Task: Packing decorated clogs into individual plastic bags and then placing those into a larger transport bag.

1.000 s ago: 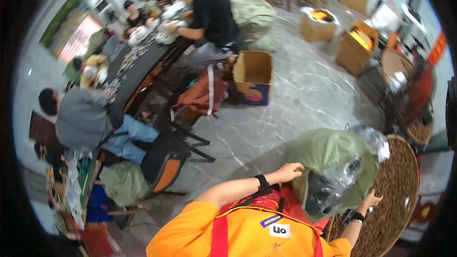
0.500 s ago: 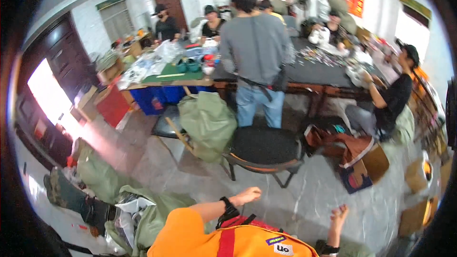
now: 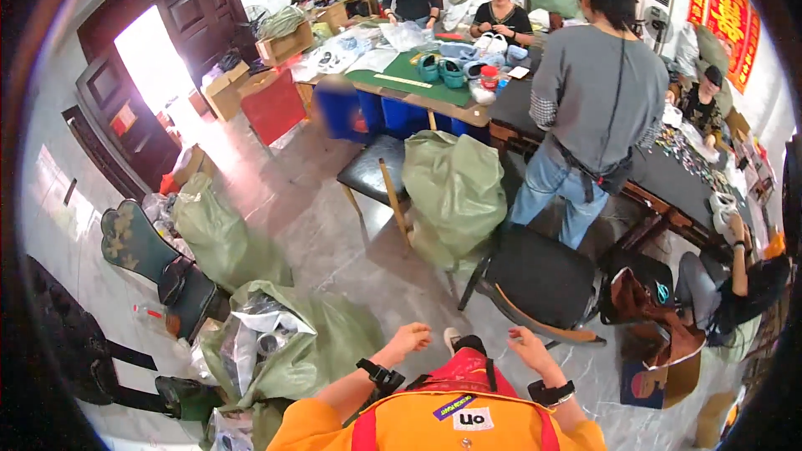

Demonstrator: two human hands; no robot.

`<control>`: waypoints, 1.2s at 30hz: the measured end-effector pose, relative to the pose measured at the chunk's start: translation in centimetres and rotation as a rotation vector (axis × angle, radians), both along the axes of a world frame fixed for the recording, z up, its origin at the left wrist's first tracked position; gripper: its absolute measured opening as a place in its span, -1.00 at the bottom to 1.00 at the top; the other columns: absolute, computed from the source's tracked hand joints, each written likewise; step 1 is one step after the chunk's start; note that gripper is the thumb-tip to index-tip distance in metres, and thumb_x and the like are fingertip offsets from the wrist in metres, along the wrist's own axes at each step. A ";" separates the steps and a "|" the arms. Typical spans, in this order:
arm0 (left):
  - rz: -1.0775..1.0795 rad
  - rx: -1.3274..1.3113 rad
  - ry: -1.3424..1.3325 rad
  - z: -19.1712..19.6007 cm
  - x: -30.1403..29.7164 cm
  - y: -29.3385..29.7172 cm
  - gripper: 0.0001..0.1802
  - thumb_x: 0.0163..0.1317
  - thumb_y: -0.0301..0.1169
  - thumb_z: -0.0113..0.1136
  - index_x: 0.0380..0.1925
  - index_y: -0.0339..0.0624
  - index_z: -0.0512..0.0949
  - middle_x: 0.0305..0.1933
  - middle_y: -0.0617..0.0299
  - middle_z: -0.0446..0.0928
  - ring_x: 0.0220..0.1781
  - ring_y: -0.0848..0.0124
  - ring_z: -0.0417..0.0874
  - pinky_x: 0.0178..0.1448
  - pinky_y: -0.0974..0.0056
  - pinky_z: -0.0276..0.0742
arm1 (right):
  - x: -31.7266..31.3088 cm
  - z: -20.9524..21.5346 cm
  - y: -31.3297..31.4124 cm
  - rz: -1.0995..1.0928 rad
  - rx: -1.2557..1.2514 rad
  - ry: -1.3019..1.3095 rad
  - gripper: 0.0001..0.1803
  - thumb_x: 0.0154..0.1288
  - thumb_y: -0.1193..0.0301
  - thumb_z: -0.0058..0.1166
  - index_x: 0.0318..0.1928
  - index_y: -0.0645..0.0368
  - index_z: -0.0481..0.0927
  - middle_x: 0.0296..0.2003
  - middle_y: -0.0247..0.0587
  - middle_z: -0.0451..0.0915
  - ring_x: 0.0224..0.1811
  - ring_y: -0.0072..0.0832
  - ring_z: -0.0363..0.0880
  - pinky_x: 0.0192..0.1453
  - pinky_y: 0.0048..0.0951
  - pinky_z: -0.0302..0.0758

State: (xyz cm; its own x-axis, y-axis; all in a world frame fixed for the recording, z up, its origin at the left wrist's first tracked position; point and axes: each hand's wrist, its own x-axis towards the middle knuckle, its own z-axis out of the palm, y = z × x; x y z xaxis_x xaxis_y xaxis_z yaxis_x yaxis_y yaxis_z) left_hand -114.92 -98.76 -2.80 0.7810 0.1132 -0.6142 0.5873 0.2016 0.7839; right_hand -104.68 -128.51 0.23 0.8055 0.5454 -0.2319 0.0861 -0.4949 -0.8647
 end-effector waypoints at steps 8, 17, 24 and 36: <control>0.064 0.047 -0.040 0.4 10.5 10.8 -0.68 0.13 -0.32 -0.02 -0.14 -0.25 0.40 -0.33 0.19 0.51 -0.34 0.46 0.51 -0.28 0.38 0.42 | 9.9 0.6 10.2 0.078 -0.021 0.124 -0.64 0.15 0.32 -0.02 -0.07 0.23 0.37 -0.21 -0.18 0.48 -0.14 -0.48 0.43 -0.06 -0.47 0.35; 0.607 -0.104 0.061 -2.5 8.3 30.6 -0.70 0.06 -0.36 0.04 -0.18 -0.22 0.41 -0.46 0.18 0.48 -0.47 0.39 0.51 -0.46 0.36 0.43 | 17.0 0.3 23.5 -0.018 0.064 0.459 -0.62 0.18 0.32 -0.05 -0.04 0.26 0.36 -0.16 -0.17 0.46 -0.13 -0.47 0.40 -0.02 -0.49 0.31; 0.728 -0.001 0.052 -4.7 10.7 49.7 -0.72 0.07 -0.39 0.03 -0.19 -0.23 0.39 -0.49 0.17 0.47 -0.54 0.39 0.49 -0.50 0.37 0.42 | 21.1 -3.2 37.4 0.001 0.087 0.492 -0.62 0.17 0.29 -0.06 -0.07 0.28 0.37 -0.16 -0.11 0.46 -0.08 -0.40 0.40 0.02 -0.46 0.30; 0.493 0.076 -0.035 -1.6 23.1 64.0 -0.69 0.04 -0.46 0.05 -0.18 -0.33 0.39 -0.45 0.19 0.47 -0.52 0.47 0.46 -0.45 0.44 0.36 | 30.6 -1.0 60.0 0.155 -0.121 0.283 -0.60 0.16 0.22 -0.07 -0.08 0.23 0.38 -0.15 -0.07 0.48 -0.09 -0.34 0.44 -0.02 -0.41 0.34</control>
